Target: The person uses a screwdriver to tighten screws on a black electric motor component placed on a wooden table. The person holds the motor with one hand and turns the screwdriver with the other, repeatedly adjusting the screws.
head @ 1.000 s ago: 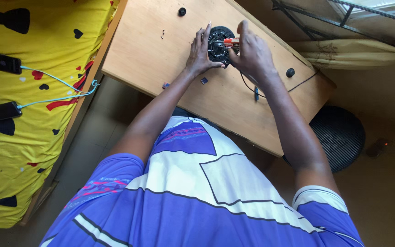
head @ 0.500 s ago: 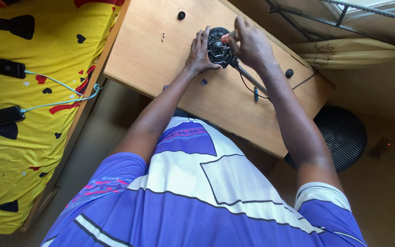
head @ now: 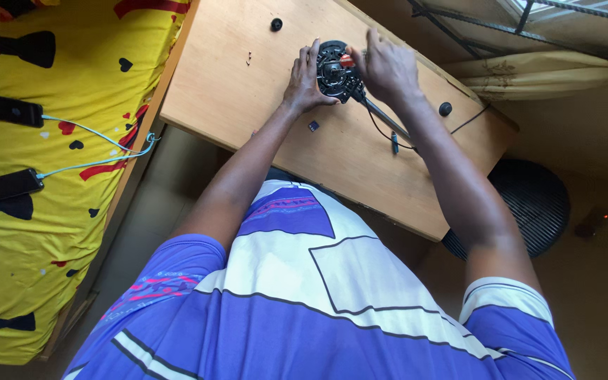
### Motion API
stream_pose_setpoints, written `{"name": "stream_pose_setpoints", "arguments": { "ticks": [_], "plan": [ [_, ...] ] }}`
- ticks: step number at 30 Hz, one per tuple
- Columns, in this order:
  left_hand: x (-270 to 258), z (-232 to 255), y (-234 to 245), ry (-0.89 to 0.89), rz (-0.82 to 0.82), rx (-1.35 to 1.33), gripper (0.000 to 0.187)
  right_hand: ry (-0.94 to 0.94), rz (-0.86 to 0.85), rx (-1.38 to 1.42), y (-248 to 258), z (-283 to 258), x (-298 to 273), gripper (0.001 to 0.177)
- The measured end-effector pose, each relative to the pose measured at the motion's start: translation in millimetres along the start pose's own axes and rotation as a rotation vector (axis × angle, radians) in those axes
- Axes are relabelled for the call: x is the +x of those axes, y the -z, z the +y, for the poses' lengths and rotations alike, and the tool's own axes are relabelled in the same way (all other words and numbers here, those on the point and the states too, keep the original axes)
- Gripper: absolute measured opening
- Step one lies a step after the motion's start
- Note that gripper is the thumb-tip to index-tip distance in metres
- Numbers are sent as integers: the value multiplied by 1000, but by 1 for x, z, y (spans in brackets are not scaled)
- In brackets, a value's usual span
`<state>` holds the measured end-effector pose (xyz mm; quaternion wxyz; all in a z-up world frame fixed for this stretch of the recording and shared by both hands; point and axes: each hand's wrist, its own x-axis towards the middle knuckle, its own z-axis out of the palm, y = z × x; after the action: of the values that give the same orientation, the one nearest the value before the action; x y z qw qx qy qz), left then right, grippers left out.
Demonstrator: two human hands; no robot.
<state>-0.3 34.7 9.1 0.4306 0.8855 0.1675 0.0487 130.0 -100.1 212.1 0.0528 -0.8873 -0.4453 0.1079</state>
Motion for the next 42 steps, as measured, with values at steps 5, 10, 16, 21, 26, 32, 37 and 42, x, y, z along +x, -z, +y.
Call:
{"name": "stream_pose_setpoints", "arguments": {
  "ticks": [5, 10, 16, 21, 26, 32, 37, 42],
  "plan": [
    [-5, 4, 9, -25, 23, -24, 160, 172, 33, 189, 8, -7, -3, 48],
    [-5, 9, 13, -25, 22, -37, 159, -79, -214, 94, 14, -16, 7, 46],
    [-5, 7, 13, -48, 42, -26, 157, 341, -18, 253, 19, -12, 4, 33],
    [-6, 6, 13, -51, 46, -41, 155, -65, -330, -27, 12, -19, 7, 40],
    [-3, 6, 13, -35, 43, -8, 155, 270, -31, 263, 13, -6, 5, 38],
    [-6, 5, 12, -44, 47, -29, 153, 27, -173, 102, 11, -5, 9, 38],
    [-8, 4, 13, -49, 49, -19, 153, 255, -17, 247, 17, -2, 7, 42],
    [-5, 5, 13, -62, 54, -42, 153, -74, -265, -18, 16, 0, 7, 42]
  ]
}}
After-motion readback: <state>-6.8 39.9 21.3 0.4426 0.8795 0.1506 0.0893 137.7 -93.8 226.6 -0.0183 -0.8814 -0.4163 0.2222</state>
